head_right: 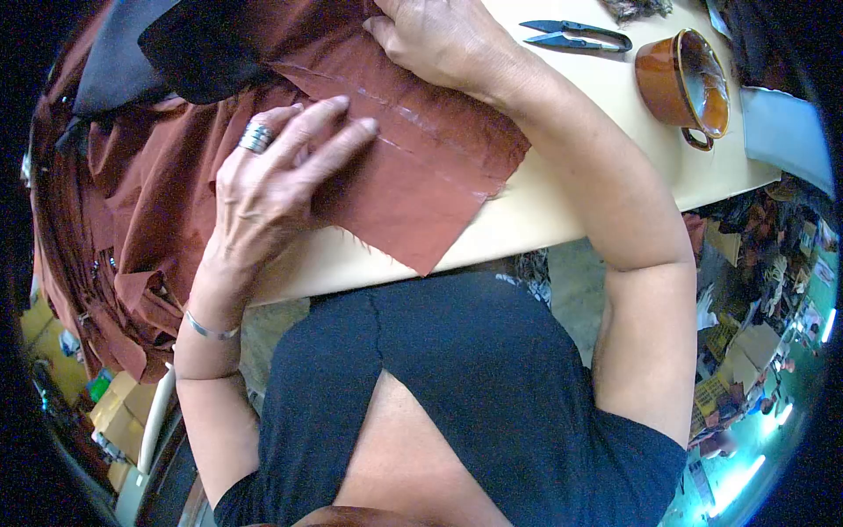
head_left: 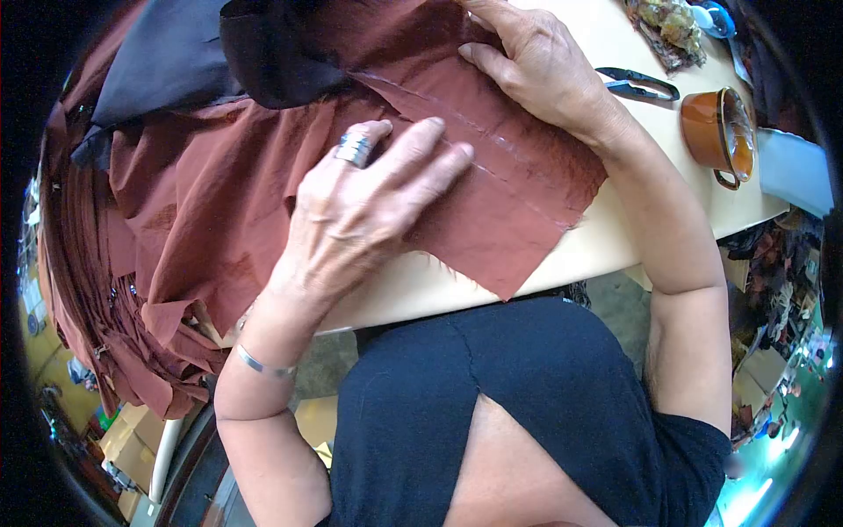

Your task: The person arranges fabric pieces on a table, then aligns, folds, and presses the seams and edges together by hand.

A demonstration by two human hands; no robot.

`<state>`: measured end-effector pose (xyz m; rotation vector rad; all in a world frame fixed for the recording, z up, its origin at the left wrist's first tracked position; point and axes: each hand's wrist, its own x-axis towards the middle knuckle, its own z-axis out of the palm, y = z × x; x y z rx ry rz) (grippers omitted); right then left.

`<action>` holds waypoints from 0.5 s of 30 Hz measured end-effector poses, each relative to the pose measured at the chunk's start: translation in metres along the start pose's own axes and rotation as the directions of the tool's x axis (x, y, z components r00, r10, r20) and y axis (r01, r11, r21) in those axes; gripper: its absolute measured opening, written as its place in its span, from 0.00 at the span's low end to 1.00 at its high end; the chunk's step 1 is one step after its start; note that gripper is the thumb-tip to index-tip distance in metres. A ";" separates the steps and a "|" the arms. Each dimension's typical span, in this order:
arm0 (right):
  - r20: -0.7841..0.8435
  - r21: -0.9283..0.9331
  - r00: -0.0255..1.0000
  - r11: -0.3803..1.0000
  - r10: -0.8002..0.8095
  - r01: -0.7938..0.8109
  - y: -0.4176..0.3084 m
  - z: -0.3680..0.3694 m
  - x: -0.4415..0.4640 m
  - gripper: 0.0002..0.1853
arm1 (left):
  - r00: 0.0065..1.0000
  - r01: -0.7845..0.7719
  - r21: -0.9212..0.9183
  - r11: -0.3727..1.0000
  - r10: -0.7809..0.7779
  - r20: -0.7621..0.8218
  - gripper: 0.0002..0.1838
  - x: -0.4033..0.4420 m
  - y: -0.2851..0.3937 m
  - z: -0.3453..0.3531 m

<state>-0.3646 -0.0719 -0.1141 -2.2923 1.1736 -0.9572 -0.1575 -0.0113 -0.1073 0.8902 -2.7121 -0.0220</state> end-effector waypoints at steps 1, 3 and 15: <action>0.019 -0.006 1.000 1.000 0.023 -0.023 0.000 -0.001 0.001 0.37 | 0.998 0.032 -0.096 0.995 -0.037 -0.058 0.21 0.001 -0.005 0.000; 0.115 -0.017 0.979 0.986 0.168 -0.167 -0.005 -0.005 0.006 0.37 | 0.980 0.059 -0.124 0.991 -0.081 -0.180 0.17 -0.005 -0.013 0.007; 0.009 -0.025 0.995 0.995 0.101 -0.101 0.003 0.014 0.019 0.36 | 0.990 -0.052 -0.056 0.997 0.044 -0.134 0.18 -0.012 -0.027 0.015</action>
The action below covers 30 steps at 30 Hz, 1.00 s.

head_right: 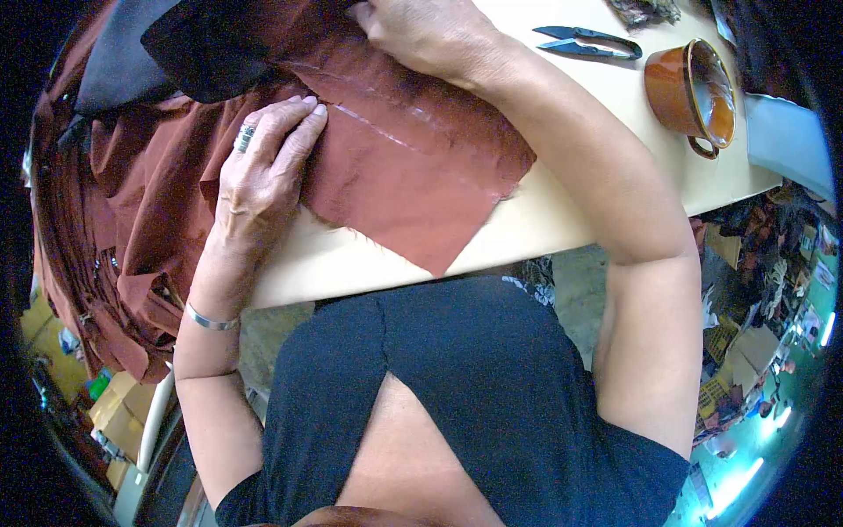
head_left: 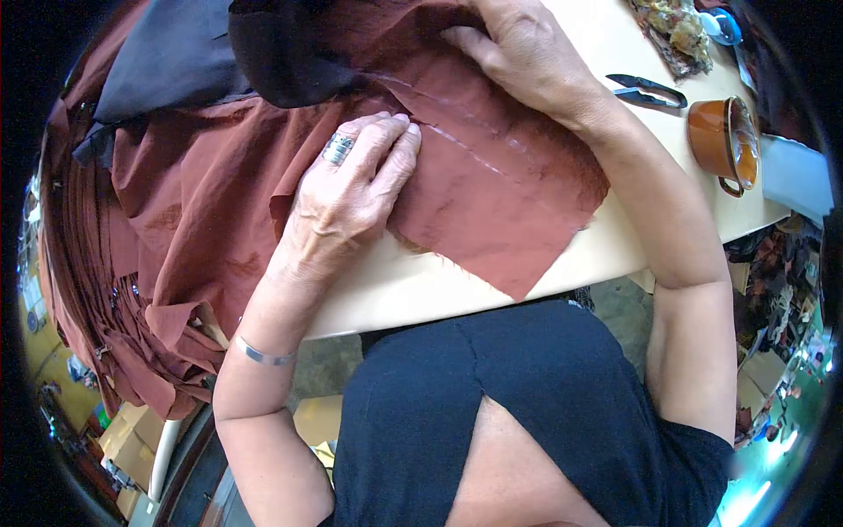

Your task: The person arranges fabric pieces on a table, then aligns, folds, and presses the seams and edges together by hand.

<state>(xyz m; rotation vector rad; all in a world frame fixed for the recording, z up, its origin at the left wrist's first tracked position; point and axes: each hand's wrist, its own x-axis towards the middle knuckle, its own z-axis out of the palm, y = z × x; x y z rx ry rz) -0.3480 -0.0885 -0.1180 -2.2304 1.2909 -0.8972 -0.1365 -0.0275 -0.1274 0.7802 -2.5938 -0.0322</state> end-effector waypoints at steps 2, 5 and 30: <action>-0.021 0.047 1.000 0.999 -0.006 0.007 0.001 -0.002 0.000 0.36 | 1.000 0.008 0.018 1.000 -0.008 0.024 0.17 0.001 0.002 -0.002; 0.018 0.021 0.999 0.999 0.048 -0.049 -0.001 -0.003 0.000 0.35 | 0.998 -0.009 0.068 0.998 0.005 0.056 0.18 0.001 0.002 -0.004; -0.113 0.074 0.991 0.994 -0.068 0.077 0.008 0.002 -0.005 0.33 | 0.984 0.174 -0.059 0.983 -0.176 -0.038 0.19 0.002 -0.009 -0.007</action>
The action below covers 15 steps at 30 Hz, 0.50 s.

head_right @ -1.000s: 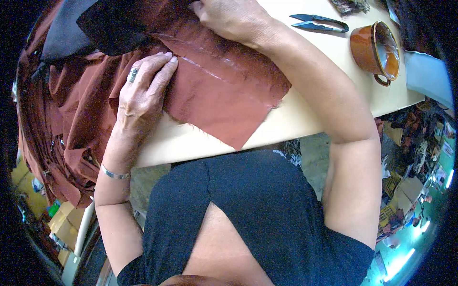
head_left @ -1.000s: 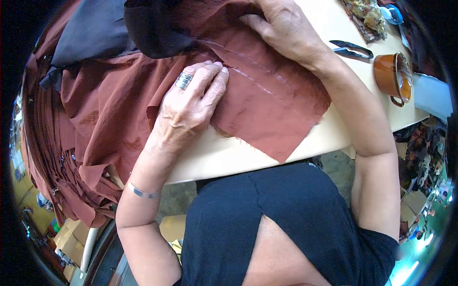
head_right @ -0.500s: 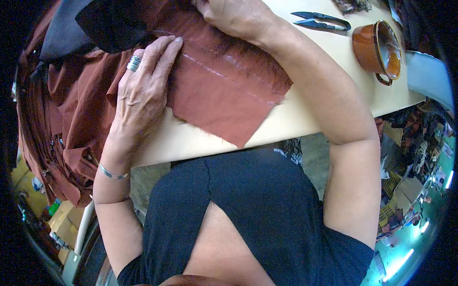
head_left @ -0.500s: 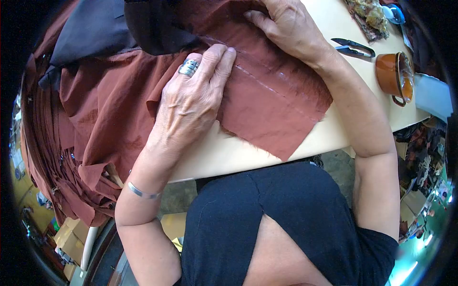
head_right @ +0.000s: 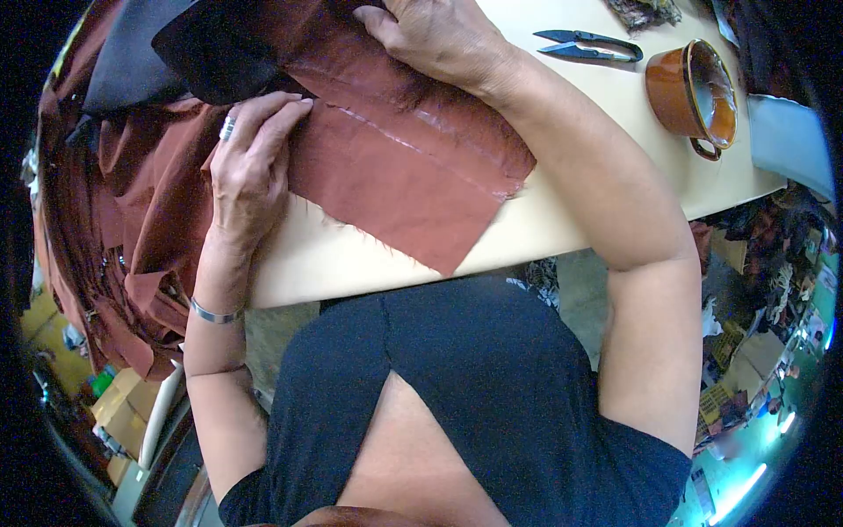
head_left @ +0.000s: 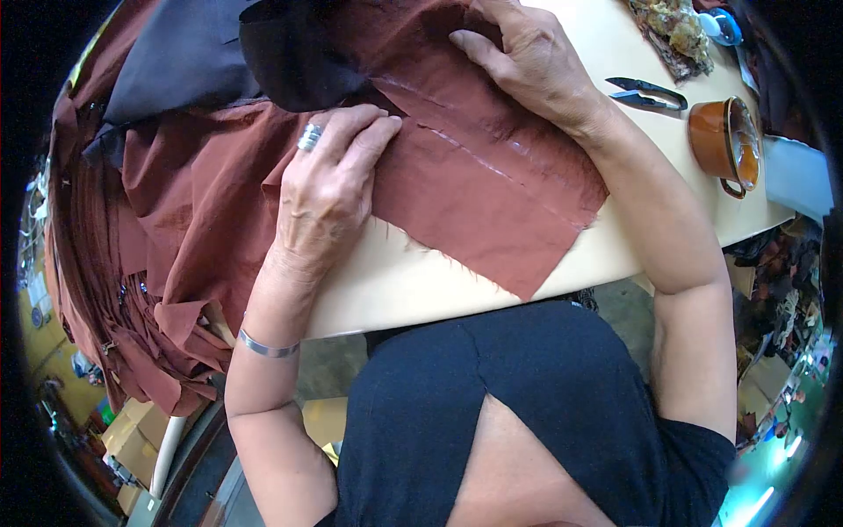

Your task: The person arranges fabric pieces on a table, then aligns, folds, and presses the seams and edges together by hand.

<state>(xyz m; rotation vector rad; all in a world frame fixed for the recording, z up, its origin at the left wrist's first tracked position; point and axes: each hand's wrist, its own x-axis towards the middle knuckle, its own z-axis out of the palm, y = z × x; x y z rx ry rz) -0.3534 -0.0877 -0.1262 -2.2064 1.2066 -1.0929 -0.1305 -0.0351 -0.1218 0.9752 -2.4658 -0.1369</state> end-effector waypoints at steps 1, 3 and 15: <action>-0.068 0.030 0.996 0.998 -0.053 0.056 0.003 0.004 -0.001 0.32 | 1.000 -0.027 0.002 1.000 0.027 0.002 0.18 -0.001 0.000 0.000; -0.098 0.065 0.993 0.995 -0.063 0.070 0.003 0.006 0.000 0.32 | 0.997 -0.082 0.008 0.997 0.082 0.007 0.17 -0.002 -0.002 0.000; -0.033 0.077 0.997 0.995 0.067 -0.064 -0.011 0.004 0.010 0.31 | 0.990 -0.135 0.078 0.988 0.130 0.060 0.16 -0.001 -0.004 0.005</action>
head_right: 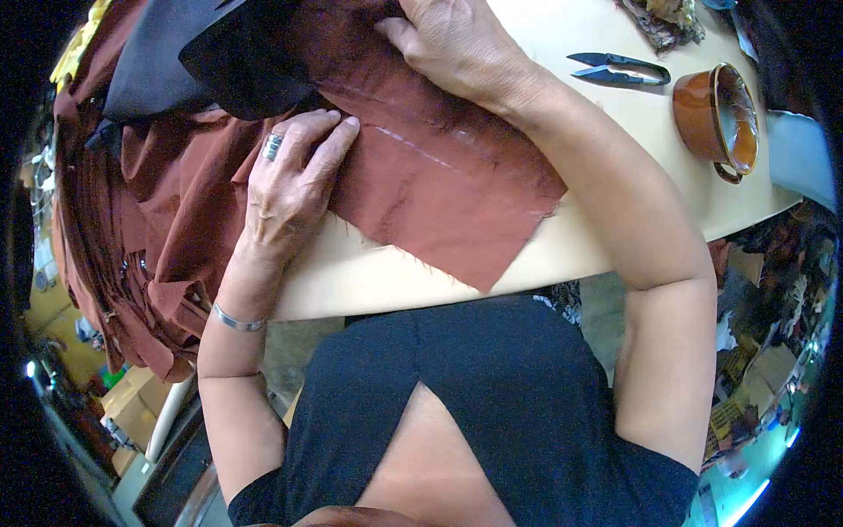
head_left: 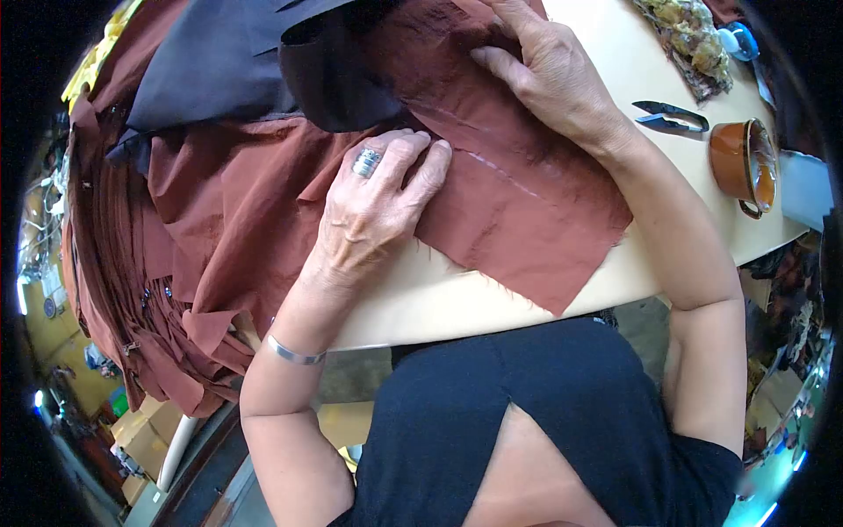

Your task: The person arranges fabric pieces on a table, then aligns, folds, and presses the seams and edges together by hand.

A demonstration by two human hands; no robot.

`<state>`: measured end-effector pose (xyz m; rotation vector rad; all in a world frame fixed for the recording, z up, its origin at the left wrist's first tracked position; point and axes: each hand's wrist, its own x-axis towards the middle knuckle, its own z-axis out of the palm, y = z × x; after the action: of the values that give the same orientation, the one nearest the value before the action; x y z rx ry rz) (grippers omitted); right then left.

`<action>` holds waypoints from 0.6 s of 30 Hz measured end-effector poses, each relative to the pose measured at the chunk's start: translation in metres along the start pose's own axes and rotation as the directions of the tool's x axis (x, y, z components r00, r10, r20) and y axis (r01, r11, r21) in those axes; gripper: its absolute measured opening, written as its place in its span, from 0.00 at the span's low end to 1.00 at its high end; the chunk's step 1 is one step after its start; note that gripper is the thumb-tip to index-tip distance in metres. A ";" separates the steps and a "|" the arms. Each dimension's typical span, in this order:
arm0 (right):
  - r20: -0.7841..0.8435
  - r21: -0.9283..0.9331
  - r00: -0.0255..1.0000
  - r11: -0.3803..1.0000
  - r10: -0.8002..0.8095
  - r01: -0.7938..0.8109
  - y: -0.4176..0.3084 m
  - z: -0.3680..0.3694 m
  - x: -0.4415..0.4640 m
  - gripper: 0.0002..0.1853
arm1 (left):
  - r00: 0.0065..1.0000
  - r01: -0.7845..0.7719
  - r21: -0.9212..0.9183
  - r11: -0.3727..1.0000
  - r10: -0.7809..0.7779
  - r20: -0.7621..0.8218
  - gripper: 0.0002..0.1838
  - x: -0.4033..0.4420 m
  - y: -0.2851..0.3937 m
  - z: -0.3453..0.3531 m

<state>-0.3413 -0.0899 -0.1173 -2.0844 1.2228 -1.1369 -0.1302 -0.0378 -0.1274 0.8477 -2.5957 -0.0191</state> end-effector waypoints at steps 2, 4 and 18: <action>0.039 0.051 0.997 0.996 0.067 -0.069 0.006 0.001 0.002 0.30 | 1.000 -0.002 0.014 1.000 0.002 0.013 0.16 -0.001 0.000 -0.001; 0.054 0.023 0.998 0.999 0.031 -0.033 0.007 0.000 0.001 0.29 | 1.000 0.012 0.009 1.000 -0.013 0.029 0.16 0.000 0.001 -0.001; 0.046 0.021 0.999 1.000 -0.018 0.017 0.007 0.000 0.000 0.27 | 0.999 -0.009 0.097 0.995 0.005 0.047 0.12 0.004 0.003 -0.003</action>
<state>-0.3449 -0.0937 -0.1223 -2.0982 1.1685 -1.0988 -0.1334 -0.0376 -0.1234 0.8821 -2.6623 0.0913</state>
